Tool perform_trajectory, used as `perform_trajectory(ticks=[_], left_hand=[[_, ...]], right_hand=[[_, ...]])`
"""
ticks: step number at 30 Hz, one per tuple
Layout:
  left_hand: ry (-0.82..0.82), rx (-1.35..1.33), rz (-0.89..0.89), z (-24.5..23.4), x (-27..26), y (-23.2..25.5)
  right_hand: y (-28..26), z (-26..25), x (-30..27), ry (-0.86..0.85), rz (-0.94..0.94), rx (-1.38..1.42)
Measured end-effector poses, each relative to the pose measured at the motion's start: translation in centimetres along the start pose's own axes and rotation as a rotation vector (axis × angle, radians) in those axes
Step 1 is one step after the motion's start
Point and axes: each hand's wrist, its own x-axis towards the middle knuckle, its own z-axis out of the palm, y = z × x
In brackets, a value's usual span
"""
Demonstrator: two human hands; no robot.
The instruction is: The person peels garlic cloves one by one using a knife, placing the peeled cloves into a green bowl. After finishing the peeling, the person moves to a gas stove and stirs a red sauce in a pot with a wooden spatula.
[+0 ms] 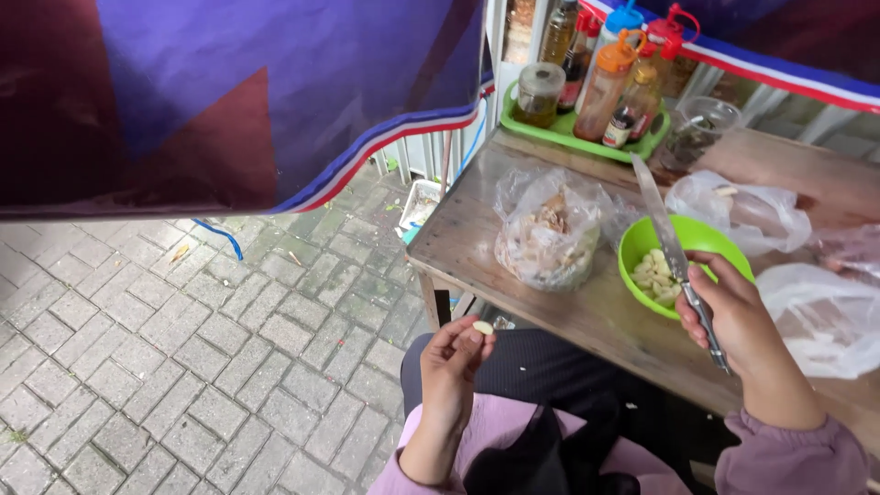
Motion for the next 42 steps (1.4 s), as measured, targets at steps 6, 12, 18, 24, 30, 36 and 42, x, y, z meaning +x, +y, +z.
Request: perform_trajectory(ticks=[6,12,18,24,30,36,42], left_hand=[[-0.033,0.095,-0.084,1.8,-0.3,-0.3],[-0.298,0.258,-0.249,8.6,1.9,-4.8],[-0.54,0.441,-0.203,12.7,7.3,-11.6],[-0.686,1.171,0.233,16.9,10.1,-15.3],[-0.835,1.53,0.33,20.3,13.7,-17.7],[-0.798,1.479,0.268,20.6,15.1,-18.3],[-0.842,1.331,0.475,20.1,14.4,-16.2]], right_hand=[[-0.5,-1.1,-3.4,0.06,-0.011,0.067],[2.7,-4.5,-6.5,0.215,-0.001,0.109],[6.7,-7.5,-10.3,0.321,0.027,0.095],[9.7,-8.5,-14.0,0.467,0.059,0.173],[11.8,-9.5,-16.8,0.576,0.093,0.239],[13.2,-10.7,-18.1,0.639,0.121,0.273],[13.3,-10.7,-17.3,0.648,0.143,0.235]])
